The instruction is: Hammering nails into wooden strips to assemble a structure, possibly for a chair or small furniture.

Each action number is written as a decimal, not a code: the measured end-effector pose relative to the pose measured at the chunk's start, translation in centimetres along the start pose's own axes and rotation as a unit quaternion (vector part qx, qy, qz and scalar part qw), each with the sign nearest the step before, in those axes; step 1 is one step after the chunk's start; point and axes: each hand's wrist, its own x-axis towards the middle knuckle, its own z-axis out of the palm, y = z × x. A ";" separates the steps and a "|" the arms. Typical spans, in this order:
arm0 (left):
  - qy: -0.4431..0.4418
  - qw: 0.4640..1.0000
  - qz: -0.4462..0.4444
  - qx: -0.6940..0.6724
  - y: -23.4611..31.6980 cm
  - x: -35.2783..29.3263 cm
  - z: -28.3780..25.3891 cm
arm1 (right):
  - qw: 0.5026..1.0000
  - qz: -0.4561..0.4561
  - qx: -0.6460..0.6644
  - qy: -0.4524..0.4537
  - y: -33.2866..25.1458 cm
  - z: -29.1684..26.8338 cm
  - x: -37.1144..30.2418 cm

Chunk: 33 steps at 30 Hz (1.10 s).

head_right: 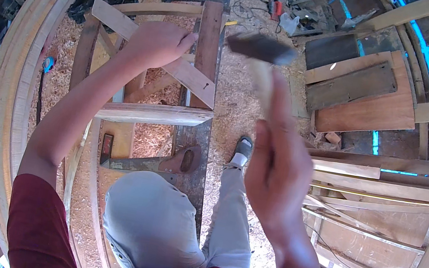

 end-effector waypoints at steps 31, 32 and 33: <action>-0.015 1.000 -0.016 0.007 0.0 0.3 -0.1 | 0.999 0.043 -0.017 0.000 0.7 -0.7 0.6; -0.013 1.000 -0.015 0.003 0.0 0.2 -0.3 | 0.999 0.044 -0.017 -0.002 1.1 -0.7 1.1; -0.011 1.000 -0.013 0.002 0.1 0.3 -0.2 | 0.997 -0.028 -0.034 0.062 1.6 -0.9 1.8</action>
